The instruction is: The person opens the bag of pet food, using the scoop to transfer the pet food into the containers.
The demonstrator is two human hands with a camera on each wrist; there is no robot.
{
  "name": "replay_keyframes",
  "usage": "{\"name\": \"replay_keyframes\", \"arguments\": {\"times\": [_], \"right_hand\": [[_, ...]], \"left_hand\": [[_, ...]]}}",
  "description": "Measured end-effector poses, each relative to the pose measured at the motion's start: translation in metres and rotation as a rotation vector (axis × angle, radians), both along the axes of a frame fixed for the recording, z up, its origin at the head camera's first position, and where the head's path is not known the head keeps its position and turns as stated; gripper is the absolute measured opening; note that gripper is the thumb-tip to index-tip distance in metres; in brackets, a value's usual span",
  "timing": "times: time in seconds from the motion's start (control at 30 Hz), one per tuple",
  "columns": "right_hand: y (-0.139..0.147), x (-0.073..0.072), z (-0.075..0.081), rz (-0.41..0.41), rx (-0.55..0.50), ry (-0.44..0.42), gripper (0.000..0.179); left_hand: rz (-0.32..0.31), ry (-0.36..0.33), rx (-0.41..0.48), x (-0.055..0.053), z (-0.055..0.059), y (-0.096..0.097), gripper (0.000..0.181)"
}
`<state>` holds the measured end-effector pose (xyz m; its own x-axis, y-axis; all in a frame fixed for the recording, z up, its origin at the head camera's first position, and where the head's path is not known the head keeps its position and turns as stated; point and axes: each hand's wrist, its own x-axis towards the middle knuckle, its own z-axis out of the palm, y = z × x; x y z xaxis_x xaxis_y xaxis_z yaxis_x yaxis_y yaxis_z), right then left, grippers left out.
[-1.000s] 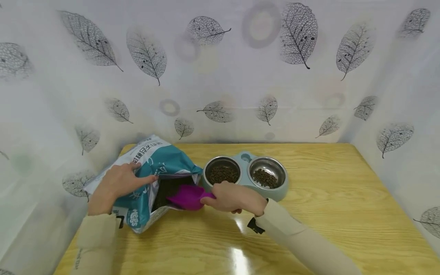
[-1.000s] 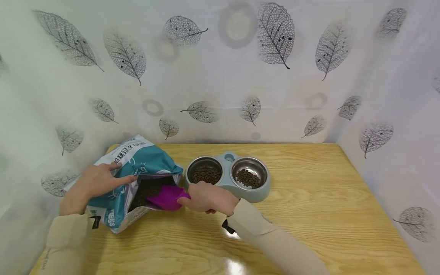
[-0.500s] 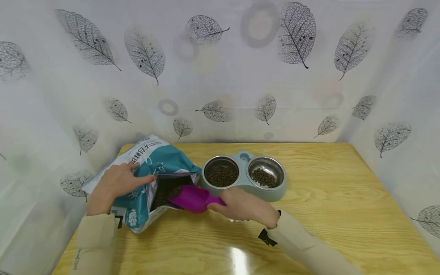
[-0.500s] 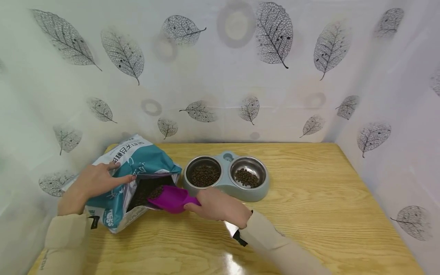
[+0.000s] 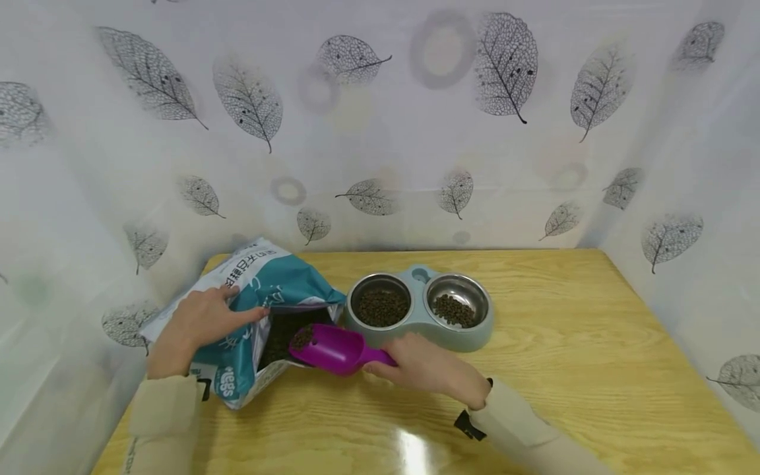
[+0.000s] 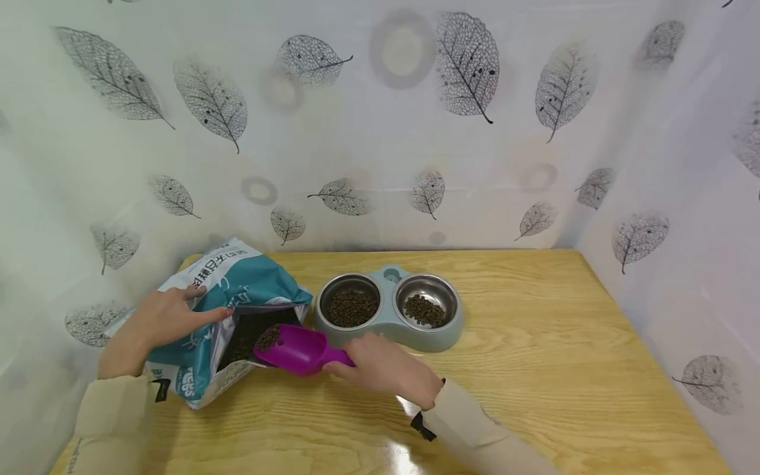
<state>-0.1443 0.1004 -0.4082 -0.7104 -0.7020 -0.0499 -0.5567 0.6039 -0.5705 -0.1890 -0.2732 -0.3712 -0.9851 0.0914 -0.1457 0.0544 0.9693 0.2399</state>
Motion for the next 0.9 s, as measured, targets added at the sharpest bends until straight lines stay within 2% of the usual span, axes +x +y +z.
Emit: {"name": "replay_keyframes", "arguments": {"times": [0.3, 0.47, 0.7, 0.9], "right_hand": [[0.0006, 0.0017, 0.0010, -0.013, -0.019, -0.011, 0.034], [0.0026, 0.0025, 0.0031, -0.009, -0.073, -0.017, 0.034], [0.0063, 0.0064, -0.0007, -0.027, -0.162, 0.003, 0.037], [0.0092, 0.0079, -0.0015, -0.072, -0.193, 0.020, 0.034]], "left_hand": [[-0.002, 0.029, 0.001, -0.0004, 0.0051, -0.0014, 0.104], [-0.004, 0.031, 0.007, 0.0000, 0.0070, -0.0018, 0.104], [0.000, 0.019, 0.028, 0.0031, 0.0046, -0.0011, 0.104], [0.011, 0.019, 0.028, 0.0062, 0.0014, -0.0013, 0.105]]}}
